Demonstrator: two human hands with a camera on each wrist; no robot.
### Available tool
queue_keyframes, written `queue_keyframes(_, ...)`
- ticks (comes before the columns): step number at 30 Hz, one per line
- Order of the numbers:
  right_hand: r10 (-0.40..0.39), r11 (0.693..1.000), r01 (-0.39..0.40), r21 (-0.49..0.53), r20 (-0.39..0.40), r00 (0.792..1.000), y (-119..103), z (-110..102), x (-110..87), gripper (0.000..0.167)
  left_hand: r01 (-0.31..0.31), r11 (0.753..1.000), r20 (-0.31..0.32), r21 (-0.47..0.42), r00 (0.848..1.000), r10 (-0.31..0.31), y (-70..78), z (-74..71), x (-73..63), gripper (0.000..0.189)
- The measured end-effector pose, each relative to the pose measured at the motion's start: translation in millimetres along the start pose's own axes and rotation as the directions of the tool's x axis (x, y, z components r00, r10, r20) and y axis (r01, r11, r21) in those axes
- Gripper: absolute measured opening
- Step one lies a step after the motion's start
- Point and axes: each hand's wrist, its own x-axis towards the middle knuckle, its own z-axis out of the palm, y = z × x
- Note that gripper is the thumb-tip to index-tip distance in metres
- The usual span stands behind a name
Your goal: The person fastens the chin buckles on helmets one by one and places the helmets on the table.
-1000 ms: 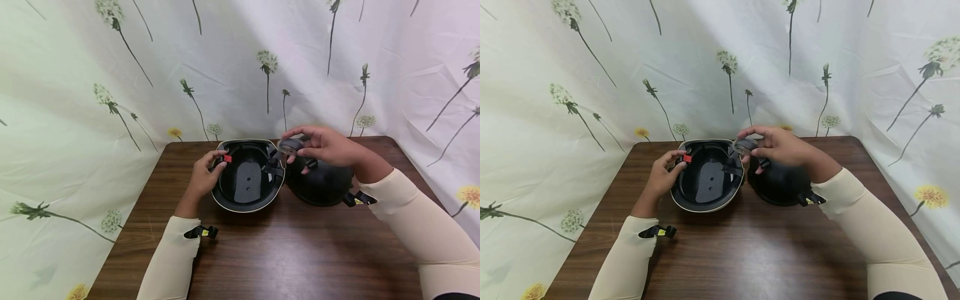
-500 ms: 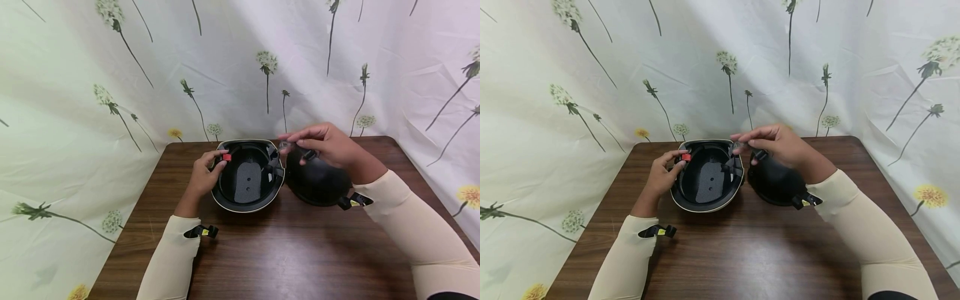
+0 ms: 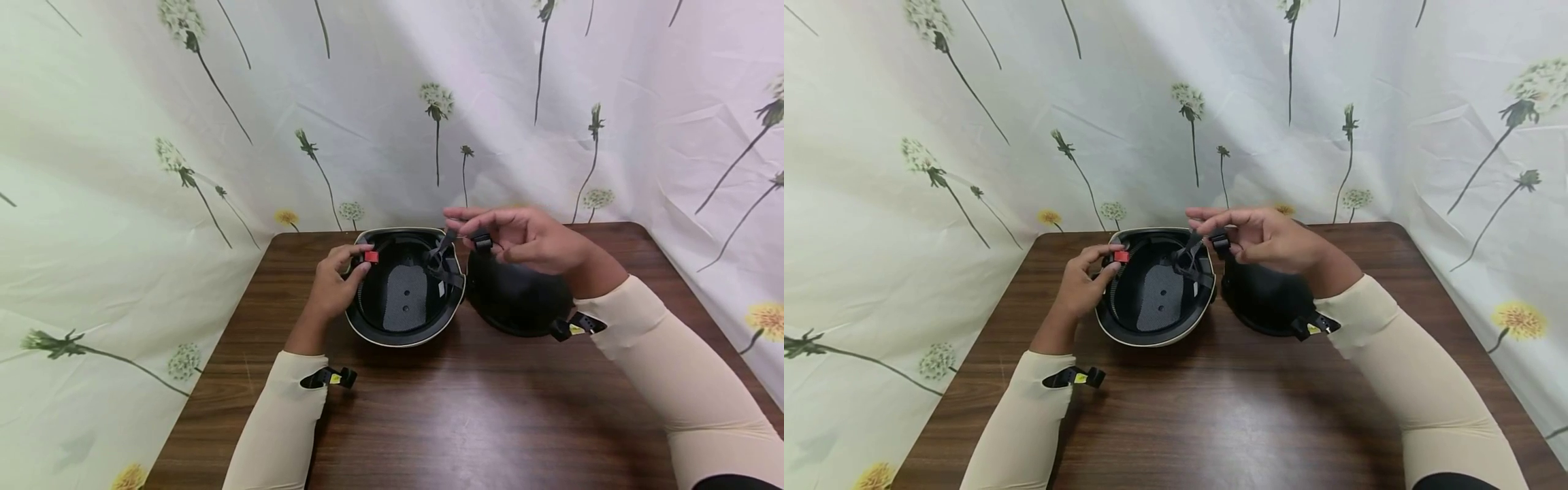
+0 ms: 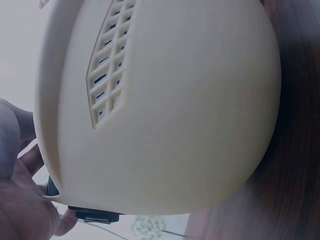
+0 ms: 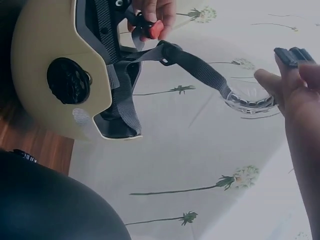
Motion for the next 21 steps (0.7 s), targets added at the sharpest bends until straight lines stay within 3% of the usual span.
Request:
queue_keyframes(4,0.015,0.988,-0.026,-0.152,-0.071,0.997,1,2,2.1,0.042,0.003,1.000,-0.009,0.006,1.000,-0.003,-7.1,-1.2,2.0,0.033)
queue_keyframes(9,0.093,0.932,-0.151,-0.329,-0.187,0.978,3,4,6.6,0.027,0.011,1.000,-0.009,0.006,1.000,-0.011,-6.7,-2.6,1.8,0.032)
queue_keyframes(15,0.215,0.926,-0.292,-0.238,-0.302,0.929,9,13,14.2,0.021,-0.038,0.999,-0.005,-0.006,0.999,0.038,-7.8,-2.6,1.6,0.030)
queue_keyframes(21,0.247,0.910,-0.345,-0.229,-0.369,0.896,21,18,22.7,0.027,-0.072,0.997,-0.019,0.004,0.997,0.072,-9.8,-1.2,1.9,0.030)
